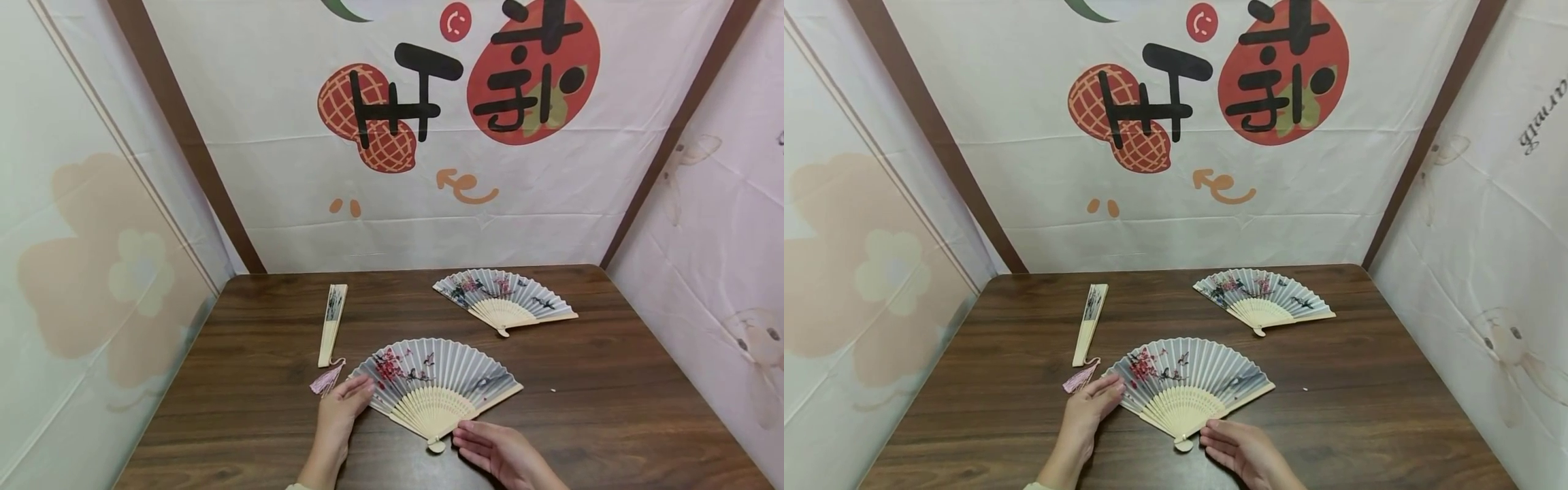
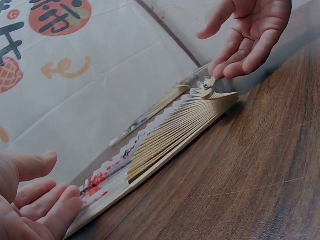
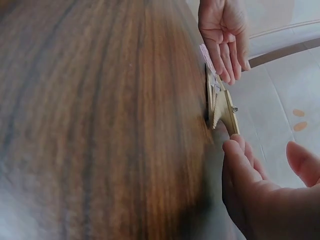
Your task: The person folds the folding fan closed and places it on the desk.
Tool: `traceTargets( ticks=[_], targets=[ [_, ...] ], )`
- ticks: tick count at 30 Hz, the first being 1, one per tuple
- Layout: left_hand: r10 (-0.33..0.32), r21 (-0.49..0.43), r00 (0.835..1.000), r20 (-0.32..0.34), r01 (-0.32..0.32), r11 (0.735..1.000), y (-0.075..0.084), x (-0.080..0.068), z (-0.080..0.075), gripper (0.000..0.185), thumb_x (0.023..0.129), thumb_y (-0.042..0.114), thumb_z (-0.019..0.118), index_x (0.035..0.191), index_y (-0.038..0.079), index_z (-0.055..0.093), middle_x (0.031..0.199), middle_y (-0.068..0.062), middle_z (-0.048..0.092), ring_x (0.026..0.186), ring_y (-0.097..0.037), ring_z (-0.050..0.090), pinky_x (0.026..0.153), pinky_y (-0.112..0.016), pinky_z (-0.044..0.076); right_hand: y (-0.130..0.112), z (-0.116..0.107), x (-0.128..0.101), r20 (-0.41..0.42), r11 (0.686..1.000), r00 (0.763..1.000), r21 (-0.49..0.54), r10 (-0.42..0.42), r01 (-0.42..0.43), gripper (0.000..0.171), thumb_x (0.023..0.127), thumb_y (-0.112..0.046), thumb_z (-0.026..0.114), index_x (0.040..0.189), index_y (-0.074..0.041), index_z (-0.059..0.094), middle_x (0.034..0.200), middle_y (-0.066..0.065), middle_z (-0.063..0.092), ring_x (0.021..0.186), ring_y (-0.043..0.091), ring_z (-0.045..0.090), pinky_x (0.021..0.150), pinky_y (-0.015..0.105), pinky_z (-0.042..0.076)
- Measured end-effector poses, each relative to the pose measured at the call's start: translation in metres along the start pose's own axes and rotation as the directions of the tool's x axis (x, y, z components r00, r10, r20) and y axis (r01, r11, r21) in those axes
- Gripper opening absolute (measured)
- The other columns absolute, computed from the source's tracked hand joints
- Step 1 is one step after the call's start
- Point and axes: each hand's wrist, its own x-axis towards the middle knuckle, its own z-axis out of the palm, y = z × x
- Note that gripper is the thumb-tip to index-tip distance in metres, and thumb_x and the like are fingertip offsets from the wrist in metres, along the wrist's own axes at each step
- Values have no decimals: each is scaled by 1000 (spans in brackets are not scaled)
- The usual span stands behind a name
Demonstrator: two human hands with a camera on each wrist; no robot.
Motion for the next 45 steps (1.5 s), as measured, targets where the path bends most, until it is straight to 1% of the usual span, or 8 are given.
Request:
traceTargets(
  ticks=[6,13,22,26,29,33,37,45],
  targets=[
    [-11,21,1000,13,10,1000,-2,-1,0,44,89,3,70,124,-19,56,106,-12,75,83,2,68,77,-13,58,2,1,-2,-13,1000,1000,5,17,-17,17,100,-17,59,109,-7,70,105,3,75,101,14,70,94,27,58],
    [-36,25,999,-4,36,999,-6,-2,1,42,89,3,70,124,-18,57,101,-7,76,82,3,67,75,-13,58,3,-1,-2,-7,1000,1000,-3,14,-14,18,101,-17,57,110,-7,70,105,3,74,102,13,69,95,27,58],
    [-56,37,998,32,55,998,-6,-11,-1,42,92,8,69,125,-17,58,100,-3,76,83,2,66,76,-14,58,3,-1,-3,-22,1000,999,-11,23,-23,17,100,-16,60,108,-5,69,104,4,75,101,14,70,94,28,59],
    [-58,35,997,41,57,998,-6,-14,-1,43,92,7,69,125,-18,57,102,-3,76,84,2,67,78,-16,59,2,-1,-2,-24,999,999,-12,32,-32,19,100,-17,59,110,-4,68,104,6,75,101,16,70,95,30,59],
    [-58,38,997,41,57,998,-6,-15,-2,43,91,7,70,124,-18,57,102,-4,76,85,2,67,78,-16,59,2,-3,0,-16,1000,999,-8,27,-27,20,102,-16,55,111,-3,67,105,7,74,102,17,70,95,30,59],
    [-63,36,997,36,61,997,-8,-15,-3,42,91,6,70,124,-17,58,99,-2,76,84,2,67,77,-16,59,2,-5,3,-14,1000,1000,9,15,-15,18,103,-14,52,110,-4,65,104,8,73,102,17,70,96,31,58],
    [-67,37,997,30,66,997,-11,-13,-4,41,91,6,70,123,-17,58,96,-1,76,83,2,67,76,-16,59,0,-7,6,-35,999,999,46,16,-15,16,103,-14,52,105,-7,66,100,8,73,100,18,70,95,30,59],
    [-61,38,998,24,60,997,-11,-12,-3,41,90,6,70,123,-17,59,94,0,76,82,1,67,75,-16,59,-8,-15,13,-80,996,997,84,-4,10,16,104,-14,50,103,-6,63,97,8,73,96,16,71,93,28,59]
  ],
)
